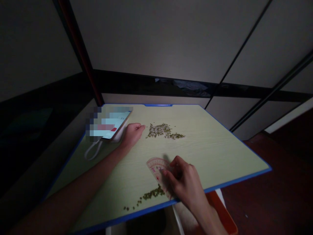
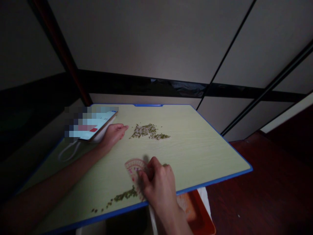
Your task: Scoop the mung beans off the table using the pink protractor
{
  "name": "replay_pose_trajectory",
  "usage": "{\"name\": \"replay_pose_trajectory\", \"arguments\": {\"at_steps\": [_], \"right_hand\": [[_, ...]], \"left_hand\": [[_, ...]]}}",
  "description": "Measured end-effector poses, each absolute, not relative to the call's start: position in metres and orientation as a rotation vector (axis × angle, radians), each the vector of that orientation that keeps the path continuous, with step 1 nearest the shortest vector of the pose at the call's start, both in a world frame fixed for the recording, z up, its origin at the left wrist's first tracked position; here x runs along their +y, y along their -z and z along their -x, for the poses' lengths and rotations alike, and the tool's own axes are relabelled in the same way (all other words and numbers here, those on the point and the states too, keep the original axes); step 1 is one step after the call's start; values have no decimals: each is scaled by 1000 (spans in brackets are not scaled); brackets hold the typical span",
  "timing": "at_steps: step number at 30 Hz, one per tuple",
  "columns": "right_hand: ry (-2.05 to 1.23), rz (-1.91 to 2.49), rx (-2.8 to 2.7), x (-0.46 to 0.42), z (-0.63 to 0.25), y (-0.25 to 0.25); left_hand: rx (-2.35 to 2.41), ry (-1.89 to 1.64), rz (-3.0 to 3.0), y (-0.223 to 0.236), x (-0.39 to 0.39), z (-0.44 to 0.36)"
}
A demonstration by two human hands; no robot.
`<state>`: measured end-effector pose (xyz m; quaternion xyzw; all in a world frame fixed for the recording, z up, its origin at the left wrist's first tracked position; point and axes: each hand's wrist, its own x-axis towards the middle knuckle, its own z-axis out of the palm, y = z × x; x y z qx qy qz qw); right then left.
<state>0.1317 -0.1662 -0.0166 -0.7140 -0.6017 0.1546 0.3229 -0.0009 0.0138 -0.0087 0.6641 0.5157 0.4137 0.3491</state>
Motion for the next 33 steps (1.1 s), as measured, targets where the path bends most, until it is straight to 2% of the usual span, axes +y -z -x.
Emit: {"name": "replay_pose_trajectory", "arguments": {"at_steps": [7, 11, 15, 22, 33], "right_hand": [[-352, 1822, -1619, -165, -107, 16], [-445, 1814, -1650, -160, -101, 11], [-643, 1579, -1774, -150, -108, 7], [-677, 1202, -1984, -143, -112, 5], [-722, 1159, -2059, -151, -111, 5]], "left_hand": [[1327, -1081, -1741, 10, 14, 1], [1323, -1082, -1749, 11, 15, 1], [1321, -1093, -1765, 13, 16, 1], [1314, -1096, -1791, 15, 17, 1], [1309, -1093, -1801, 15, 17, 1]]}}
